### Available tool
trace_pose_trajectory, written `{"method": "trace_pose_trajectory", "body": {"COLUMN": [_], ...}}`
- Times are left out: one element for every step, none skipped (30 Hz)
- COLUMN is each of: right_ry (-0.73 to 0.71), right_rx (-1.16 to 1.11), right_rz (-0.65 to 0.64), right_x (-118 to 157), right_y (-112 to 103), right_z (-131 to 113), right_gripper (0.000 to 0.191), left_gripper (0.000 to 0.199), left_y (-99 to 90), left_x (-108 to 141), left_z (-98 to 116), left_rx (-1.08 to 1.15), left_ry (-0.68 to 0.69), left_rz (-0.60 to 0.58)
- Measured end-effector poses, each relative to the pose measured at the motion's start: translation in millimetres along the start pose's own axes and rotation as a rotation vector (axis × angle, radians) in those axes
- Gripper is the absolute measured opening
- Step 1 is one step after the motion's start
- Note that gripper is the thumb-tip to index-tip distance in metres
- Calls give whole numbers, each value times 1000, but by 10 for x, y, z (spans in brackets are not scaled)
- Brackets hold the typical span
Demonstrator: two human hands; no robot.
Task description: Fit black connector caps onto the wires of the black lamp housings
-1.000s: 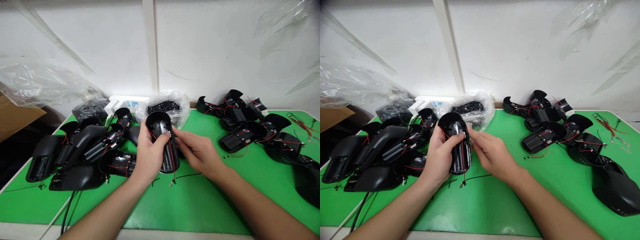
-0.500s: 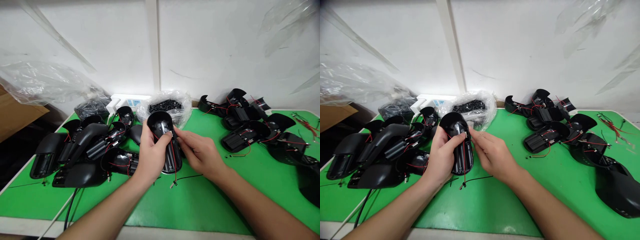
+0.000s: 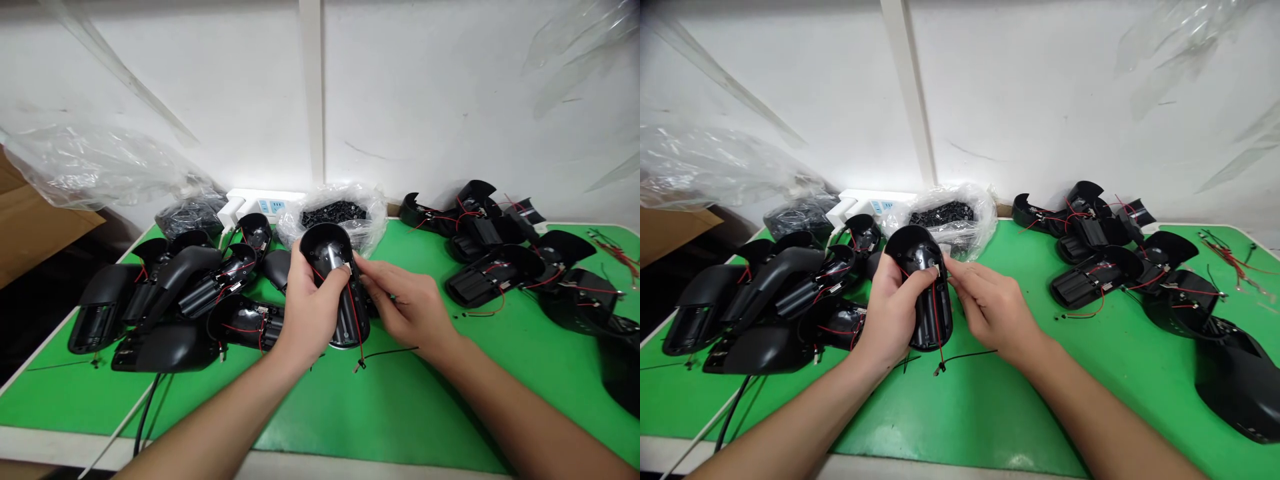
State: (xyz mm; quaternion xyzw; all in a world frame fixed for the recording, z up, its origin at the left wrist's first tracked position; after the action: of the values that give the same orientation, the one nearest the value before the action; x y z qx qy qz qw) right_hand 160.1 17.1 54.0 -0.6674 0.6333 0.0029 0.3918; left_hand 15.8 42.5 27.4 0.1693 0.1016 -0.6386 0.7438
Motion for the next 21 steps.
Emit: {"method": "trace_pose_trajectory", "body": {"right_ry": [1,3,8,10,12,13,14,14,15,17,20,23,26,28,32,35,43,51,61,70,80], "right_rx": [0,2,7,13,19,24,28,29,27,22,16,8,-1,-10,-16,-21,-25,-30,-39,-52,-67], "right_rz": [-1,0,2,8,13,18,22,24,25,29,33,38,41,45,45,44,41,38,35,33,32], "right_x": [1,2,4,7,10,13,15,17,18,18,19,19,20,21,21,19,16,9,1,-10,-22], "right_y": [2,4,7,7,7,7,8,10,10,7,4,-2,-6,-11,-13,-14,-14,-14,-17,-22,-30], "right_z": [1,3,5,4,3,1,-2,-5,-8,-12,-13,-16,-17,-17,-14,-10,0,10,21,29,37], "right_gripper": [50,51,51,50,50,50,50,50,50,50,49,49,48,48,48,47,47,46,46,45,45], "left_gripper": [32,32,31,31,31,31,31,31,31,31,32,32,32,32,32,31,31,30,30,30,30], "left_y": [-5,-8,-8,-8,-6,-4,-4,-2,1,4,8,12,15,17,17,17,17,15,16,17,18], "left_x": [2,4,6,8,10,12,13,14,15,17,19,22,25,27,29,31,32,32,32,30,27], "left_z": [8,13,16,17,16,16,17,18,18,19,22,25,27,31,34,37,38,37,35,31,28], "left_rx": [-9,-12,-8,-2,5,12,18,22,24,26,28,30,30,32,33,35,37,40,43,45,42], "left_ry": [7,11,14,14,13,13,15,17,18,21,25,28,31,34,36,36,34,31,25,19,15], "left_rz": [2,2,0,-3,-7,-11,-14,-16,-19,-22,-24,-26,-27,-27,-25,-23,-21,-19,-19,-21,-23]}}
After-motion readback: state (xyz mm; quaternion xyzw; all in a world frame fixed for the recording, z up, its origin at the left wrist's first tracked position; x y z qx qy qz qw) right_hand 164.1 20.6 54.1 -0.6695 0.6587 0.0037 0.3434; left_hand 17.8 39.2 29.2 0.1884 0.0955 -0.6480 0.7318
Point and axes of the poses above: each hand's wrist, its own x-axis away from the middle knuckle, its own y-axis out of the palm, z = x × y, the point moved 9 cm from there along -x, towards the middle knuckle, and after that the axes turned 15 degrees about y, right-handed, at the moved point
